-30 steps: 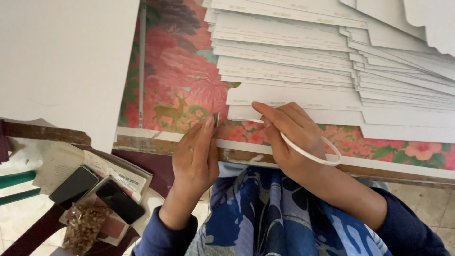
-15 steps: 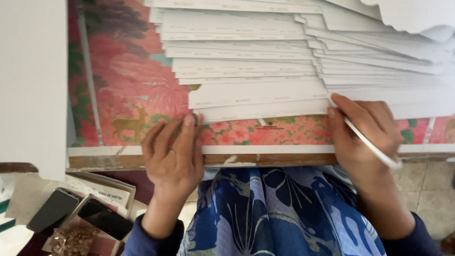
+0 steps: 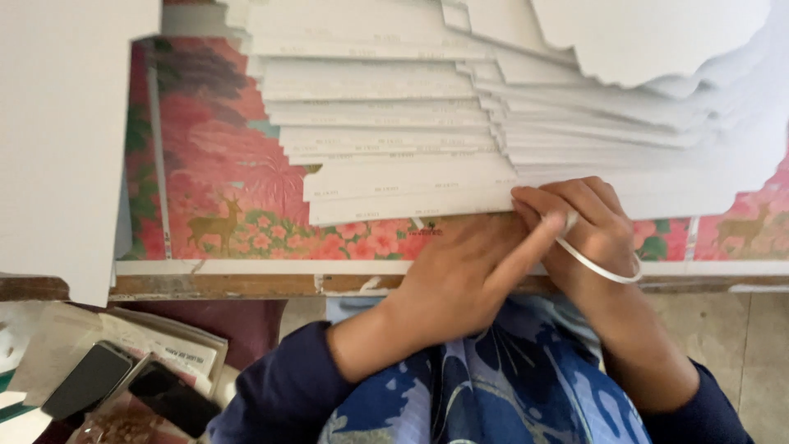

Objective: The person sits on the floor and applies glue to the edges of a stack of white paper cutouts using a small brush. They then press the glued edges together to adhere the sheets.

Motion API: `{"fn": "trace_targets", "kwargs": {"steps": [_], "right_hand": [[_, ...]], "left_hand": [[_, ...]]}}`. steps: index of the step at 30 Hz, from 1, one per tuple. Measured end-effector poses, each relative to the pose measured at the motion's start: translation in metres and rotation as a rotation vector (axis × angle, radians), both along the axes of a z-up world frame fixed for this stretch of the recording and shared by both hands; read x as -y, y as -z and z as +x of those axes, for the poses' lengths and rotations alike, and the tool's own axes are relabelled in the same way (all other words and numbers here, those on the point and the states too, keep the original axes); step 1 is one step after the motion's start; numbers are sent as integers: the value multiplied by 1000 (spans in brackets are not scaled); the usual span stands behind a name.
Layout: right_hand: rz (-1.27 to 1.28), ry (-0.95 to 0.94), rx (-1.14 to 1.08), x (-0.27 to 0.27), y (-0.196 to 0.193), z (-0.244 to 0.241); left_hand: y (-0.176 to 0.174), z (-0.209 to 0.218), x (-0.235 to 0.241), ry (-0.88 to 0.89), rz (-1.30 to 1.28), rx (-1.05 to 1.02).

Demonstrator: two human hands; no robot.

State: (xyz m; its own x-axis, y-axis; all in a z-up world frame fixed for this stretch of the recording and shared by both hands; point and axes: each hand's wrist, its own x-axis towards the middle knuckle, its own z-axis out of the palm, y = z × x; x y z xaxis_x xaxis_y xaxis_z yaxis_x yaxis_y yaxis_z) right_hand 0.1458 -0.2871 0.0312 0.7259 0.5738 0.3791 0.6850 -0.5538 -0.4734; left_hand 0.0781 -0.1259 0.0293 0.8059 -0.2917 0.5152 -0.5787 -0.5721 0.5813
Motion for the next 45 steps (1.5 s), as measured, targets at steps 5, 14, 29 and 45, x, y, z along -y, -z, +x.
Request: {"fn": "trace_targets", "kwargs": {"steps": [5, 14, 29, 45], "right_hand": [[-152, -157, 206, 21, -7, 13], [-104, -238, 84, 10, -6, 32], [167, -287, -277, -84, -27, -31], [26, -186, -124, -76, -26, -41]], "left_hand": [[5, -17, -11, -112, 206, -35], [9, -4, -10, -288, 263, 15], [32, -33, -85, -452, 163, -221], [23, -76, -121, -647, 362, -16]]}}
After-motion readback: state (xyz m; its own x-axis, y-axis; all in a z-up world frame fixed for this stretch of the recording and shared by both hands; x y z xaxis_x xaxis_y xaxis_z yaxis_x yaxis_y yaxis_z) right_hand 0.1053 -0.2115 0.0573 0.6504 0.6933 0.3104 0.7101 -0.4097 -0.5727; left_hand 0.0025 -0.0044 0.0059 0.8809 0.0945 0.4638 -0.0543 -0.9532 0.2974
